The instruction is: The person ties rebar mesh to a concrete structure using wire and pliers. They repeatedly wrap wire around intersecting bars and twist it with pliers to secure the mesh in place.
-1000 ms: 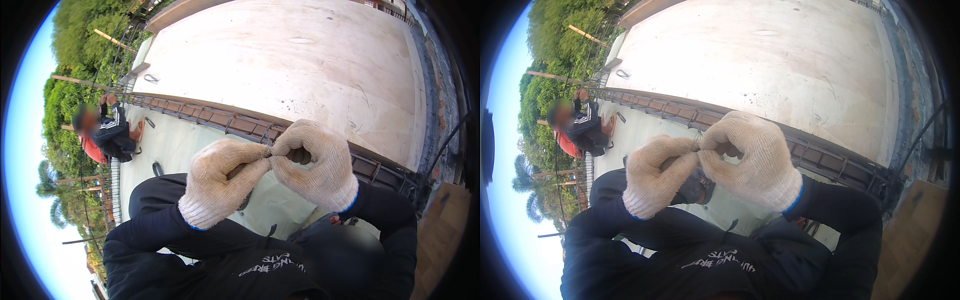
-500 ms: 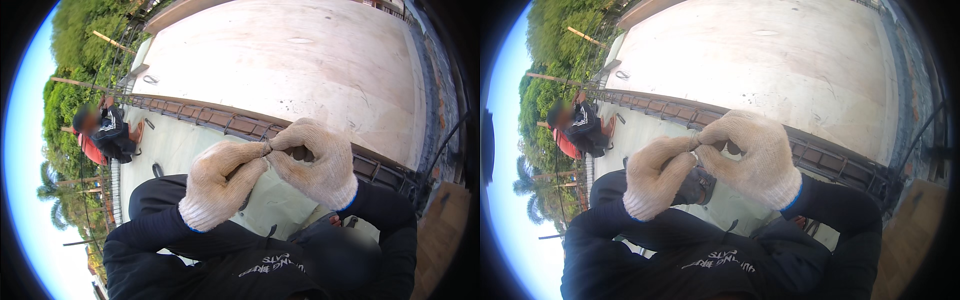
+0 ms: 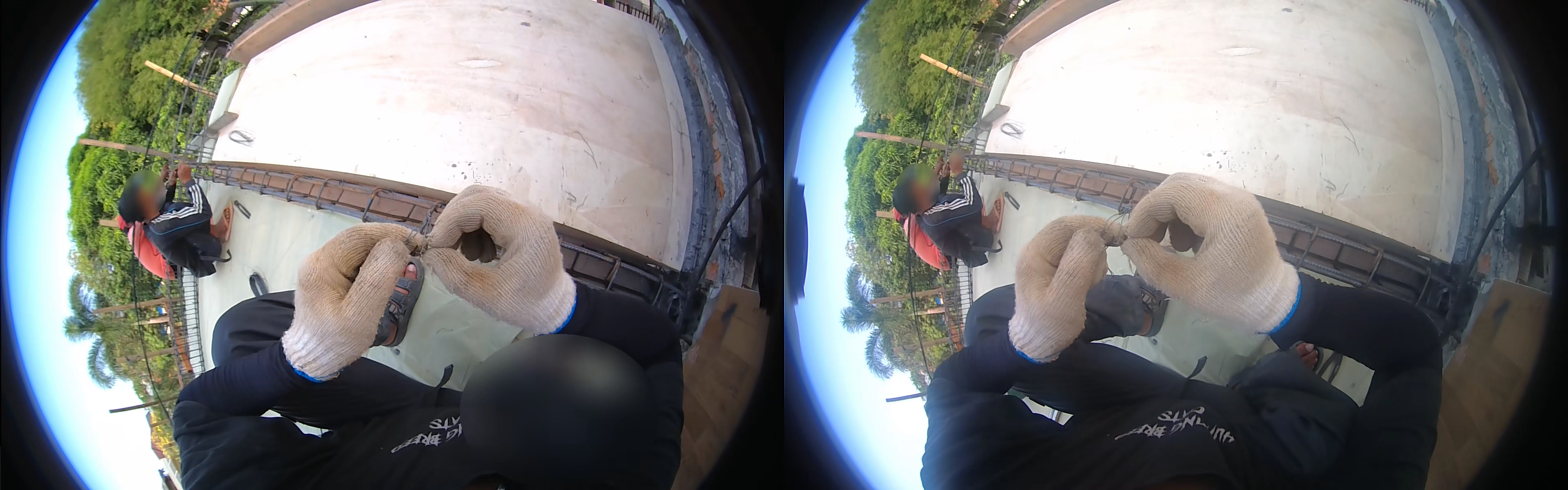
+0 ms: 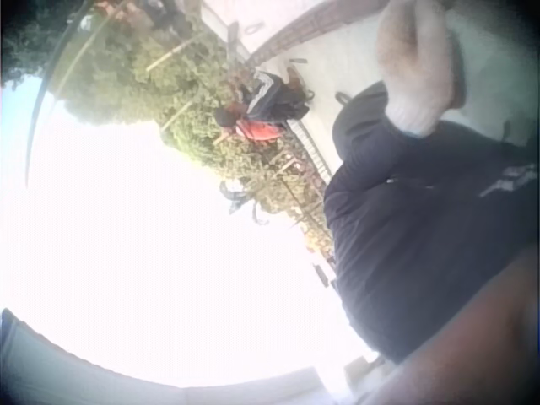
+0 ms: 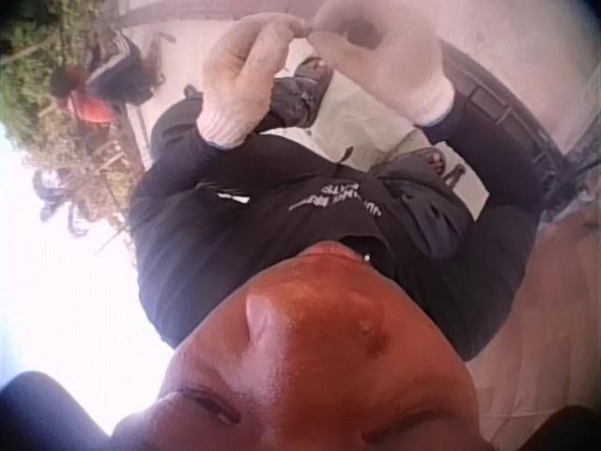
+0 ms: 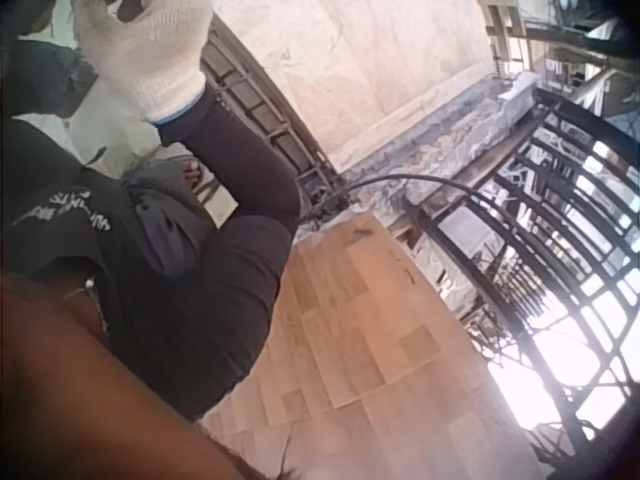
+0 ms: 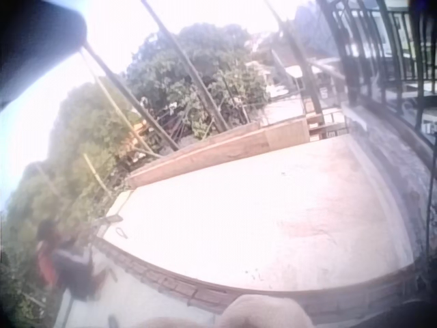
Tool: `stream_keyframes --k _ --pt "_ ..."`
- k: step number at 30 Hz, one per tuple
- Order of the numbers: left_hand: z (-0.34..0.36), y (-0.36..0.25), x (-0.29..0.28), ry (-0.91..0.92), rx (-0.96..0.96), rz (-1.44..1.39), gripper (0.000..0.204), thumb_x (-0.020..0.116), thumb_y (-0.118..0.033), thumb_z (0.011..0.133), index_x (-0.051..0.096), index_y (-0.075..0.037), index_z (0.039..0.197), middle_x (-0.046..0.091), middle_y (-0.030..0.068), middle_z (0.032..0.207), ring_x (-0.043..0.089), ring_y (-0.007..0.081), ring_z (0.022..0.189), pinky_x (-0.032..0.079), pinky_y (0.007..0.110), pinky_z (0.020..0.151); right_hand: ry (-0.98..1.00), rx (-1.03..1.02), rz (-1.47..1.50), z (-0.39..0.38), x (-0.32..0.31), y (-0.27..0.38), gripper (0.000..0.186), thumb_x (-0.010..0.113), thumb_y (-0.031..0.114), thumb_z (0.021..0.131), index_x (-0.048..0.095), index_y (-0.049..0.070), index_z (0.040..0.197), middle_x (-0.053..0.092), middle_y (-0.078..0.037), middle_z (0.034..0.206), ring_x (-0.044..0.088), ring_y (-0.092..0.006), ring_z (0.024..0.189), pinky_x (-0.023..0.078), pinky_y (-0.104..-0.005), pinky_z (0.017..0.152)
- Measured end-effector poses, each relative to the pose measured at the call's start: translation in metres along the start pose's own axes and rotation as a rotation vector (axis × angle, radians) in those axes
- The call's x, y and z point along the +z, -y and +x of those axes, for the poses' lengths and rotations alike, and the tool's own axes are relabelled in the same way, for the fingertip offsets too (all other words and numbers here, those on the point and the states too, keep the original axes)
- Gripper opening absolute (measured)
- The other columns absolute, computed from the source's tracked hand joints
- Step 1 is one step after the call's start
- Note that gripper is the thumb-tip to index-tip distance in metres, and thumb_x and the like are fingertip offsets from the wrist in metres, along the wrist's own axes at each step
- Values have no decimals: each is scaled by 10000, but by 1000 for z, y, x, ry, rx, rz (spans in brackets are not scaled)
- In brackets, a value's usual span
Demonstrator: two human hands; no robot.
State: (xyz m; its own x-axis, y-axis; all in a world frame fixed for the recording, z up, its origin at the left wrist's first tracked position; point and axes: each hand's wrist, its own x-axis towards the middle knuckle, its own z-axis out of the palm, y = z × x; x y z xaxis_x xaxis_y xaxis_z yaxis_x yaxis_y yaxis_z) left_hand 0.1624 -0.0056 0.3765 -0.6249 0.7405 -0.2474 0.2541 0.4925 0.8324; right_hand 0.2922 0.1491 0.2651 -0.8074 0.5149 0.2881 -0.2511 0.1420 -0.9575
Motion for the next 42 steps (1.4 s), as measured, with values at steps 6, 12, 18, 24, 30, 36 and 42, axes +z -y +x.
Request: stream_keyframes --k 6,12,18,24,30,36,42 --pt "0 3 4 -42 75 -22 181 712 -112 1080 739 36 1181 764 74 1003 710 104 923 589 286 817 -24 55 162 -1 7 -1 240 876 56 949 807 14 1174 795 -84 1077 741 -98 889 617 -255 758" --pt "-4 8 2 -32 259 160 164 753 -80 1041 741 26 1165 772 81 995 701 105 876 583 284 764 75 132 283 0 -1 -1 200 831 65 996 794 -9 1178 794 -92 1091 760 -127 948 647 -286 826" --pt "2 8 2 15 298 169 167 729 -103 1059 743 26 1164 775 91 977 702 113 860 585 289 760 -51 208 183 8 4 23 214 756 119 1057 757 -10 1228 748 -60 1026 701 -111 923 610 -280 827" --pt "2 1 -2 148 138 188 193 702 -141 1076 753 34 1139 762 125 931 711 159 824 585 340 757 232 529 361 25 -24 25 200 718 180 1079 734 8 1181 707 -32 986 640 -84 859 561 -252 752" --pt "13 -6 -9 357 -12 232 236 614 -179 1131 740 21 1129 731 78 916 712 99 827 572 292 706 147 475 273 21 -22 -1 160 741 122 1033 745 12 1149 733 -37 998 668 -103 869 582 -281 791" --pt "5 2 -20 305 -93 87 348 601 -318 1137 754 -6 1154 689 53 909 633 119 769 553 324 698 204 -92 -244 23 -16 -8 106 769 44 988 759 -1 1083 751 -39 1000 682 -129 887 551 -305 758" --pt "-20 14 -29 489 -5 189 462 600 -425 1114 767 2 1173 780 192 1008 752 341 900 590 453 812 -417 -484 197 50 -36 -23 190 591 127 1151 722 4 1211 695 -71 984 602 -184 859 514 -307 793"
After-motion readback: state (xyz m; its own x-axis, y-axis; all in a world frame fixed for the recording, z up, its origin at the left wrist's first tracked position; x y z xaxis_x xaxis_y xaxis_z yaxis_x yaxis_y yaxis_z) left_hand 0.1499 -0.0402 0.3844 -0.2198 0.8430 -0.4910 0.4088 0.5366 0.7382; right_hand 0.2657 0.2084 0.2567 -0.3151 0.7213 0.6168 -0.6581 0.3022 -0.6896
